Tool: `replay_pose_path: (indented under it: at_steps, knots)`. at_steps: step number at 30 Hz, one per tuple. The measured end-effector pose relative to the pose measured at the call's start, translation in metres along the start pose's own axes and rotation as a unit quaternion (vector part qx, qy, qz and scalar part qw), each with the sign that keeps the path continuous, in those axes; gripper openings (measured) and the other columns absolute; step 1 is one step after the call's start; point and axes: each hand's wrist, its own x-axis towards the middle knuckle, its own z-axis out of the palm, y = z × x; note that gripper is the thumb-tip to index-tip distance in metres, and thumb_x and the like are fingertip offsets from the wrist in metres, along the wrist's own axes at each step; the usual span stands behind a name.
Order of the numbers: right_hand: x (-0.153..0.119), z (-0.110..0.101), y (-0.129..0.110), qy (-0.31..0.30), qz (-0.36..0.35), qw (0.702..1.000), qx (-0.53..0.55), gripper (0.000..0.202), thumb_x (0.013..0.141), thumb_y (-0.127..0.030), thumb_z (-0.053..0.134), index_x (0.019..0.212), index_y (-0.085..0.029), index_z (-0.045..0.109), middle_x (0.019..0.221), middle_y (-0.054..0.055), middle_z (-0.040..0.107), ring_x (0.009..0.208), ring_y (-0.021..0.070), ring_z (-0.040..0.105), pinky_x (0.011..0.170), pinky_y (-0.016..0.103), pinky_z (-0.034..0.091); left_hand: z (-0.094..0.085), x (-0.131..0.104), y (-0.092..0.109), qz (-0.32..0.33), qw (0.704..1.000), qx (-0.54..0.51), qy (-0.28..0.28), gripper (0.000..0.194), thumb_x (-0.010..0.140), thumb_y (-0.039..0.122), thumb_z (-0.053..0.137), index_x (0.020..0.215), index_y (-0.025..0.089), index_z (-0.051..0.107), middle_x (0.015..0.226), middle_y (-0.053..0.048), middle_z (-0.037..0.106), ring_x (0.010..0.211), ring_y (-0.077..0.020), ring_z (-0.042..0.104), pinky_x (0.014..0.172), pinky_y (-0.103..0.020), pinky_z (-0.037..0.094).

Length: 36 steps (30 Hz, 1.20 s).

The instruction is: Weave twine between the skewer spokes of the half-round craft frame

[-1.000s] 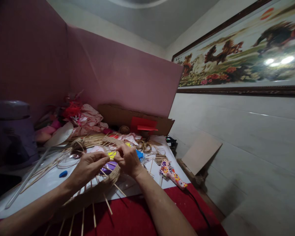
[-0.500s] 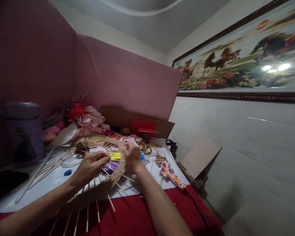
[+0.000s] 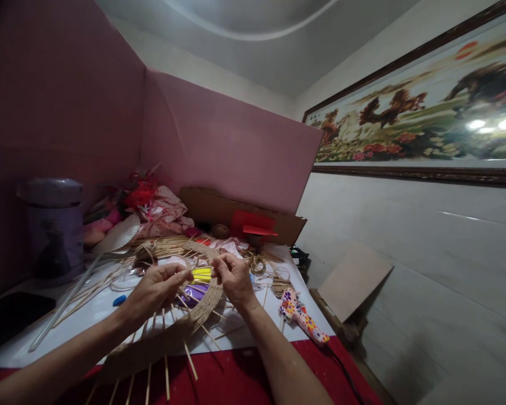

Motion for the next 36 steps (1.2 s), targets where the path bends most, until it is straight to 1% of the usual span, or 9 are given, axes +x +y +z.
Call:
replay_pose_path:
  at_steps: [6, 12, 15, 18, 23, 28, 30, 33, 36]
  knots:
    - [-0.003, 0.008, -0.012, -0.051, 0.022, 0.991, 0.125, 0.027, 0.072, -0.038, 0.066, 0.088, -0.017, 0.061, 0.067, -0.002, 0.055, 0.045, 0.0058, 0.040, 0.042, 0.020, 0.032, -0.001, -0.001, -0.003, 0.022, 0.999, 0.044, -0.012, 0.029, 0.078, 0.042, 0.052, 0.067, 0.015, 0.059, 0.042, 0.008, 0.037, 0.036, -0.0056, 0.028, 0.035, -0.019, 0.021]
    - [-0.005, 0.011, -0.014, -0.046, 0.021, 0.993, 0.106, 0.023, 0.074, -0.040, 0.064, 0.075, -0.018, 0.058, 0.058, -0.004, 0.047, 0.044, 0.0057, 0.036, 0.039, 0.019, 0.027, 0.003, -0.003, -0.002, 0.029, 0.996, 0.080, -0.023, 0.030, 0.079, 0.042, 0.051, 0.067, 0.016, 0.060, 0.044, 0.007, 0.038, 0.039, -0.0073, 0.030, 0.037, -0.021, 0.022]
    - [-0.005, 0.010, -0.013, -0.057, 0.027, 0.991, 0.115, 0.023, 0.074, -0.039, 0.064, 0.079, -0.018, 0.058, 0.060, -0.004, 0.048, 0.045, 0.0059, 0.037, 0.040, 0.019, 0.029, 0.004, -0.004, 0.000, 0.042, 0.995, 0.087, -0.022, 0.029, 0.080, 0.040, 0.050, 0.068, 0.016, 0.061, 0.045, 0.007, 0.038, 0.041, -0.0077, 0.031, 0.040, -0.021, 0.023]
    - [-0.005, 0.009, -0.014, -0.060, 0.034, 0.990, 0.120, 0.024, 0.073, -0.039, 0.065, 0.083, -0.018, 0.059, 0.061, -0.004, 0.048, 0.046, 0.0059, 0.036, 0.040, 0.019, 0.029, 0.003, -0.004, 0.001, 0.068, 0.993, 0.094, -0.021, 0.028, 0.081, 0.038, 0.050, 0.069, 0.016, 0.062, 0.050, 0.006, 0.043, 0.046, -0.0085, 0.035, 0.044, -0.021, 0.027]
    - [-0.006, 0.010, -0.017, -0.055, 0.022, 0.993, 0.097, 0.023, 0.072, -0.040, 0.066, 0.076, -0.018, 0.059, 0.057, -0.004, 0.046, 0.046, 0.0063, 0.033, 0.039, 0.019, 0.026, 0.003, -0.003, -0.003, 0.101, 0.988, 0.116, -0.013, 0.026, 0.081, 0.035, 0.052, 0.066, 0.015, 0.062, 0.059, 0.002, 0.054, 0.057, -0.0107, 0.044, 0.054, -0.022, 0.033]
    - [-0.005, 0.007, -0.014, -0.050, 0.024, 0.994, 0.091, 0.023, 0.072, -0.039, 0.066, 0.072, -0.018, 0.057, 0.054, -0.005, 0.046, 0.044, 0.0054, 0.033, 0.038, 0.018, 0.026, 0.001, -0.003, -0.006, 0.107, 0.982, 0.156, -0.016, 0.030, 0.084, 0.037, 0.049, 0.069, 0.016, 0.064, 0.061, 0.001, 0.057, 0.058, -0.0119, 0.047, 0.053, -0.022, 0.034]
    - [-0.005, 0.007, -0.013, -0.045, 0.030, 0.994, 0.099, 0.023, 0.072, -0.038, 0.066, 0.072, -0.018, 0.056, 0.052, -0.006, 0.047, 0.041, 0.0052, 0.035, 0.037, 0.018, 0.028, -0.001, -0.003, -0.004, 0.126, 0.971, 0.202, 0.003, 0.031, 0.084, 0.038, 0.048, 0.070, 0.016, 0.065, 0.064, -0.001, 0.059, 0.061, -0.0133, 0.051, 0.055, -0.024, 0.037]
    - [-0.005, 0.009, -0.013, -0.044, 0.039, 0.990, 0.126, 0.023, 0.071, -0.036, 0.067, 0.071, -0.017, 0.055, 0.054, -0.003, 0.056, 0.040, 0.0068, 0.044, 0.036, 0.019, 0.033, -0.005, -0.004, 0.001, 0.202, 0.937, 0.270, 0.088, 0.024, 0.084, 0.034, 0.051, 0.083, 0.017, 0.068, 0.088, -0.006, 0.064, 0.080, -0.0178, 0.058, 0.071, -0.028, 0.043]
    - [-0.008, 0.014, -0.015, -0.045, 0.036, 0.987, 0.148, 0.023, 0.070, -0.035, 0.068, 0.069, -0.016, 0.054, 0.057, -0.001, 0.060, 0.045, 0.0095, 0.051, 0.037, 0.019, 0.037, -0.005, -0.006, 0.002, 0.274, 0.915, 0.262, 0.138, 0.019, 0.083, 0.024, 0.051, 0.093, 0.017, 0.065, 0.102, -0.010, 0.062, 0.096, -0.0204, 0.057, 0.083, -0.032, 0.043]
